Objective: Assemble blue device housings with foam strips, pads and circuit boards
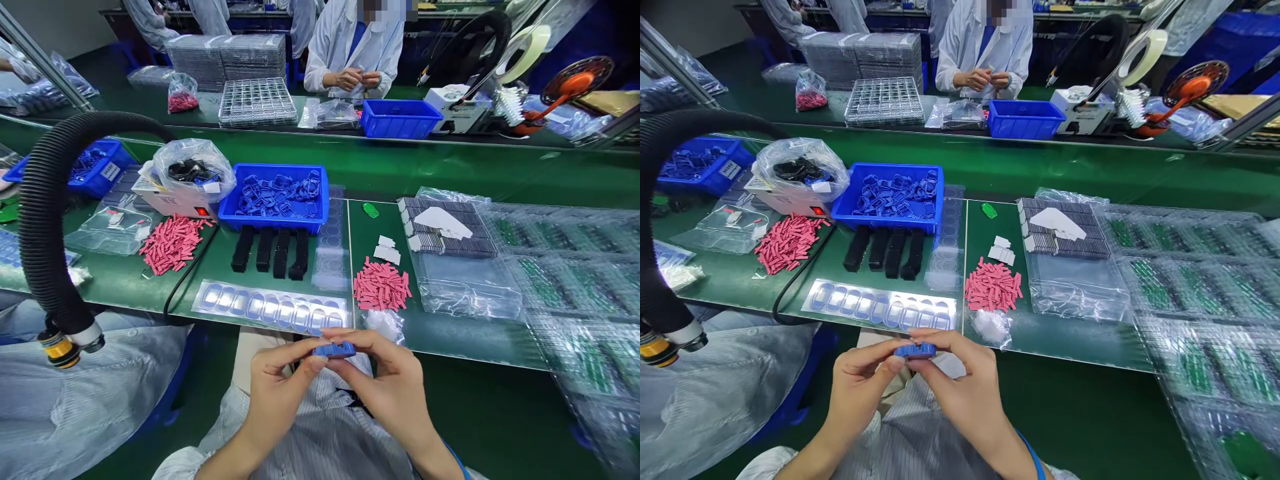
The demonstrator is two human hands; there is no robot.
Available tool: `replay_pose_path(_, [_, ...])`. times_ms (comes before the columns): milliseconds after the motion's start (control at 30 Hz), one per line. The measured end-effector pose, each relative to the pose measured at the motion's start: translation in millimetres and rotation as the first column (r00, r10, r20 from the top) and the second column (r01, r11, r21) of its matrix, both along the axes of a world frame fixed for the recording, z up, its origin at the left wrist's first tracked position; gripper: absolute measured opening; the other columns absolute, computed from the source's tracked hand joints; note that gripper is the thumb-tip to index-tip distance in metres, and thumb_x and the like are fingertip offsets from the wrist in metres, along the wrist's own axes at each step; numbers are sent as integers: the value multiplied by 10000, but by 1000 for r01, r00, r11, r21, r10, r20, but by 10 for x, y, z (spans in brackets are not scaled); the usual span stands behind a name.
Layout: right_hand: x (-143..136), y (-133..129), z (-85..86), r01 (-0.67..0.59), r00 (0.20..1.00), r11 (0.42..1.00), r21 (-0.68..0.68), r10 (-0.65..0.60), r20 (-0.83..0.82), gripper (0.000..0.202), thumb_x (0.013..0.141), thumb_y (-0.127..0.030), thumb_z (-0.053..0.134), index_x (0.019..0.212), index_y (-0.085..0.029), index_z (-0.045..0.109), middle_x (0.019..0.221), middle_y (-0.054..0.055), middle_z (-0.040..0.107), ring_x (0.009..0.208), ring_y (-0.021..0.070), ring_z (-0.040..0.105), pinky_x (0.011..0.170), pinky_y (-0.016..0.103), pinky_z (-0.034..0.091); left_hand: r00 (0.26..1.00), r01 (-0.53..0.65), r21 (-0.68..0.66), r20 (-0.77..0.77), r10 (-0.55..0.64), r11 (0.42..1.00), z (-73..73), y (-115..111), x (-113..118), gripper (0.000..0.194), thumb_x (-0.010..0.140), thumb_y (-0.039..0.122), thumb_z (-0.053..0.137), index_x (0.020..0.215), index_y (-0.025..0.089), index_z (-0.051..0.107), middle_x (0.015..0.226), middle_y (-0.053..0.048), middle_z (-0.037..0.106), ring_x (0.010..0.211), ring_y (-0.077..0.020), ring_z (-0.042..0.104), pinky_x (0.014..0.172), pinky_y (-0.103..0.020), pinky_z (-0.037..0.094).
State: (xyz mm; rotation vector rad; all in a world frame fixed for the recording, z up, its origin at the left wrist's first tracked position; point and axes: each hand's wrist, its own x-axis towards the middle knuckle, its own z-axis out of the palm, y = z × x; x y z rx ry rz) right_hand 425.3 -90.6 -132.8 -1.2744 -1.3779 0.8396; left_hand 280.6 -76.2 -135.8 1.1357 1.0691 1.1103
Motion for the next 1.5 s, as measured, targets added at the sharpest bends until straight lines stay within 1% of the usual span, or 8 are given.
replay_pose_path(567, [200, -47, 9, -219, 962, 946, 241, 167, 216, 208, 809, -71, 606, 938, -214, 685, 880, 27, 763, 820, 186, 733, 737, 272, 621, 931, 338, -181, 206, -300, 924, 7, 53, -265, 222, 711, 428, 727, 861, 273, 779, 945, -95, 769, 948, -285, 714, 876, -416, 578])
replay_pose_path(733, [172, -16, -78, -286, 945, 893, 347, 204, 254, 268, 827, -51, 585, 1033, -203, 664, 961, 57, 754, 878, 180, 723, 766, 255, 609, 940, 318, -188, 192, -283, 929, 60, 47, -337, 165, 684, 349, 770, 835, 283, 779, 955, -80, 769, 926, -262, 721, 804, -318, 607])
replay_pose_path(900, [59, -59, -146, -188, 977, 980, 70, 194, -93, 736, 602, -377, 834, 1266, -299, 527, 1011, 44, 741, 825, 196, 728, 705, 240, 614, 996, 44, 102, -81, -36, 994, 146, -24, -344, 537, 610, 107, 819, 1074, 351, 697, 926, 4, 775, 834, -197, 743, 758, -209, 605])
replay_pose_path(1000, [-43, -82, -102, -211, 911, 964, -161, 134, -391, 495, 640, -451, 798, 1078, -297, 628, 760, -8, 735, 637, 139, 698, 587, 181, 583, 973, 12, 387, -216, 78, 922, 140, -53, -339, 708, 606, 87, 823, 1222, 354, 598, 986, 19, 769, 863, -163, 738, 807, -178, 581])
replay_pose_path(1133, [-120, -37, -13, -147, 895, 918, -368, -35, -446, 214, 744, -380, 737, 880, -231, 668, 665, 0, 699, 564, 105, 653, 545, 160, 545, 933, 50, 581, -317, 169, 813, 39, -105, -323, 759, 648, 70, 794, 1311, 316, 521, 1047, -13, 761, 893, -166, 731, 839, -210, 574])
replay_pose_path(1300, [-39, 73, -3, -184, 933, 931, -315, 64, -354, 164, 785, -326, 687, 910, -222, 686, 648, 7, 703, 498, 109, 627, 477, 181, 522, 981, 109, 0, -164, -107, 994, -77, -130, -331, 965, 594, 269, 849, 1408, 394, 346, 1211, -41, 692, 1051, -229, 677, 917, -314, 535])
replay_pose_path(1400, [25, 114, -3, -159, 972, 953, -257, 106, -209, 125, 805, -292, 655, 901, -241, 717, 677, 9, 704, 526, 101, 607, 467, 171, 487, 938, 335, -335, 211, -276, 881, -128, -98, -341, 930, 656, 535, 732, 1442, 257, 321, 1039, -124, 752, 919, -249, 720, 807, -329, 553])
replay_pose_path(1500, [28, 141, 33, -279, 959, 934, -223, 258, -116, 154, 838, -279, 603, 915, -263, 736, 735, 23, 688, 612, 117, 615, 511, 195, 497, 819, 502, -468, 527, -226, 727, -183, -73, -311, 761, 729, 654, 572, 1340, 207, 490, 852, -101, 765, 758, -211, 738, 661, -269, 547])
